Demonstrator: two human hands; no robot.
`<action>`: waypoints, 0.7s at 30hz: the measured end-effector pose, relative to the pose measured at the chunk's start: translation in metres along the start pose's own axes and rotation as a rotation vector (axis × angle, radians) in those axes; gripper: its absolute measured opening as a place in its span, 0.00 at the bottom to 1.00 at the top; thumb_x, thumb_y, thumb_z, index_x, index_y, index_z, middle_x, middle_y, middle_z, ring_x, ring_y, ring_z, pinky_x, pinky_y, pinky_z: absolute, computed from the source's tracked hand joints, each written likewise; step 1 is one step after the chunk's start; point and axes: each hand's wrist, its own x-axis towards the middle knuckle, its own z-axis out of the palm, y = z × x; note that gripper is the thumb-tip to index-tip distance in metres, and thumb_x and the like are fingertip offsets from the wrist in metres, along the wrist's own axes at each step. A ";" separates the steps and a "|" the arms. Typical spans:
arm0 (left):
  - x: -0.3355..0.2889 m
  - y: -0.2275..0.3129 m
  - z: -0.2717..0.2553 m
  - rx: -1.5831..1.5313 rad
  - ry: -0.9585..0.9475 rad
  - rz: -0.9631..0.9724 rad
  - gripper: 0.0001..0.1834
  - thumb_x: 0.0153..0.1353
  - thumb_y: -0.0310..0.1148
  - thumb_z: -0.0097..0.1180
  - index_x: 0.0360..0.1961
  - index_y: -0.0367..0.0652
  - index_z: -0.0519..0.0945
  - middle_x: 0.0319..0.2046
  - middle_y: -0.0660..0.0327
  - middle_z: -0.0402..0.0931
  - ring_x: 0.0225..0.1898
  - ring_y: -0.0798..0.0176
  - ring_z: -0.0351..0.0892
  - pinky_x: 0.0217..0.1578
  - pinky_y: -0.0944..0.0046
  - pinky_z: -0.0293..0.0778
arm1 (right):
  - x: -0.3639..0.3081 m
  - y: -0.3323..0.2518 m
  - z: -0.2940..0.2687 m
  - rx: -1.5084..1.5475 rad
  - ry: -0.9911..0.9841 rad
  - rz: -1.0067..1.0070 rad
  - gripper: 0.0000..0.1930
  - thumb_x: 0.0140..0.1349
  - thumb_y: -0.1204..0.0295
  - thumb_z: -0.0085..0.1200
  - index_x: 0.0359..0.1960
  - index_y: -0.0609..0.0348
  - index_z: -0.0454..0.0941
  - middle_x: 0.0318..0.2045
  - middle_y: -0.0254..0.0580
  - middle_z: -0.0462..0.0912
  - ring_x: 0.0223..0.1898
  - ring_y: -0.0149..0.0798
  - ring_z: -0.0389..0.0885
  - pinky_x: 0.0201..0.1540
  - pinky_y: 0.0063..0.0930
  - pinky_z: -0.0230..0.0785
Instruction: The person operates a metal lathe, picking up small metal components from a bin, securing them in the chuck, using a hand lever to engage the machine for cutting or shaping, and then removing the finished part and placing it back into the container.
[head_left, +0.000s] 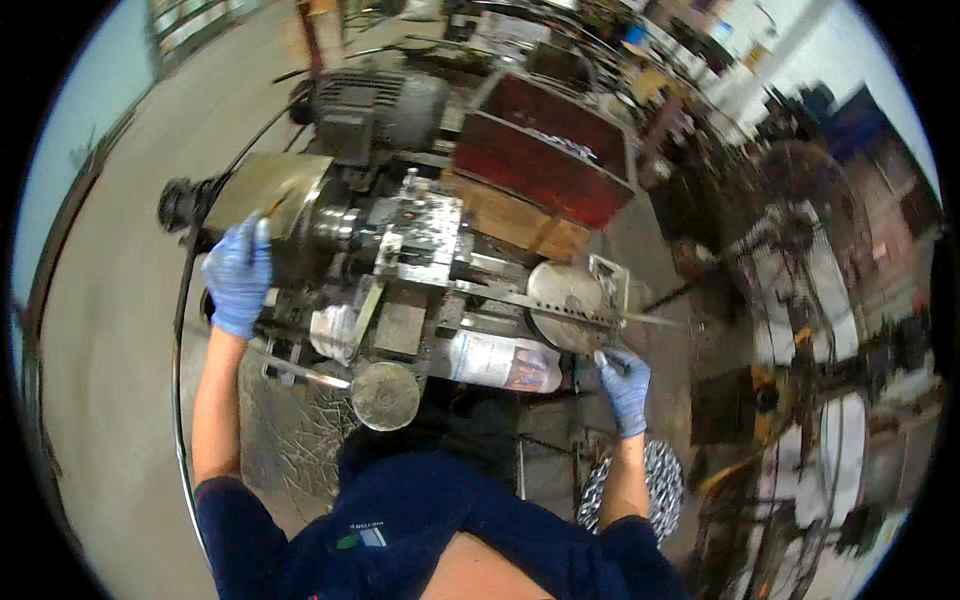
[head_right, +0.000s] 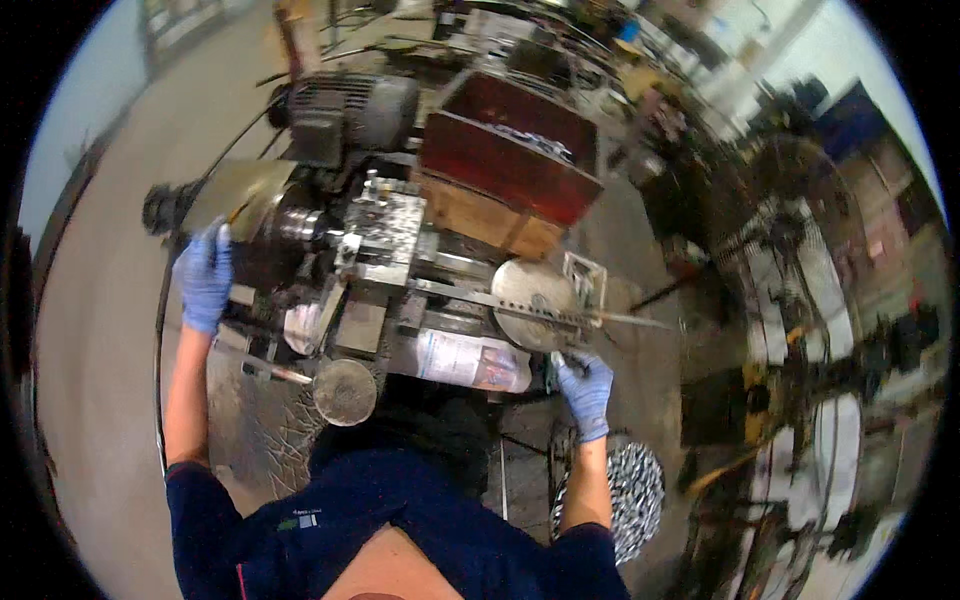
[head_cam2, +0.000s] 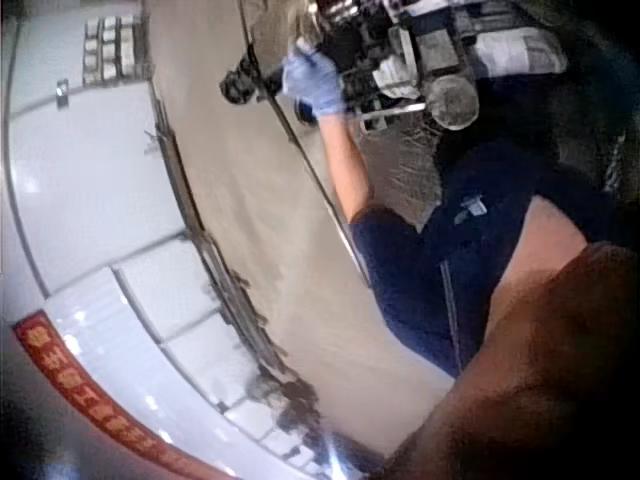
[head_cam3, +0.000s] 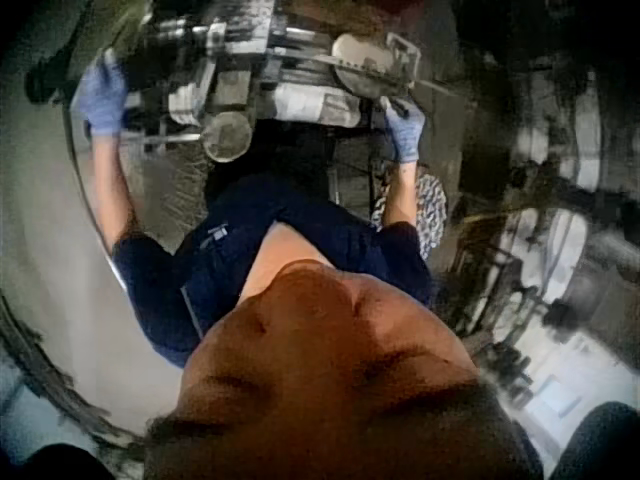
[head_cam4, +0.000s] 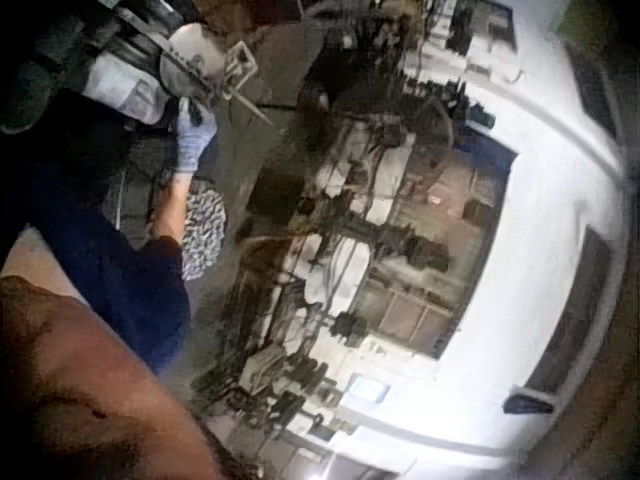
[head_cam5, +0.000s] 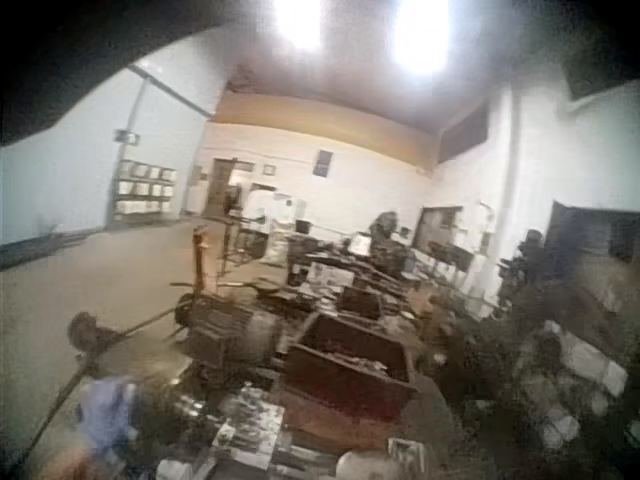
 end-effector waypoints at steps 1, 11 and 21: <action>0.003 -0.007 0.000 0.053 -0.050 -0.007 0.11 0.60 0.35 0.52 0.38 0.42 0.80 0.30 0.53 0.79 0.27 0.52 0.78 0.29 0.58 0.72 | 0.001 0.018 -0.008 -0.153 0.071 -0.136 0.13 0.48 0.67 0.65 0.30 0.65 0.81 0.27 0.48 0.82 0.29 0.38 0.80 0.36 0.28 0.71; -0.019 -0.019 -0.038 -0.125 -0.280 -0.607 0.25 0.66 0.47 0.42 0.51 0.35 0.74 0.44 0.53 0.77 0.39 0.63 0.76 0.37 0.66 0.72 | -0.078 0.120 -0.158 -0.516 0.406 0.629 0.25 0.49 0.48 0.57 0.30 0.61 0.82 0.32 0.52 0.81 0.36 0.50 0.80 0.41 0.36 0.70; -0.165 -0.022 0.060 -0.427 -0.830 -0.529 0.20 0.63 0.44 0.49 0.33 0.34 0.80 0.21 0.57 0.78 0.19 0.68 0.70 0.24 0.64 0.67 | -0.110 0.231 -0.168 -0.861 -0.113 0.808 0.29 0.44 0.45 0.54 0.35 0.61 0.81 0.39 0.55 0.80 0.43 0.51 0.78 0.48 0.39 0.69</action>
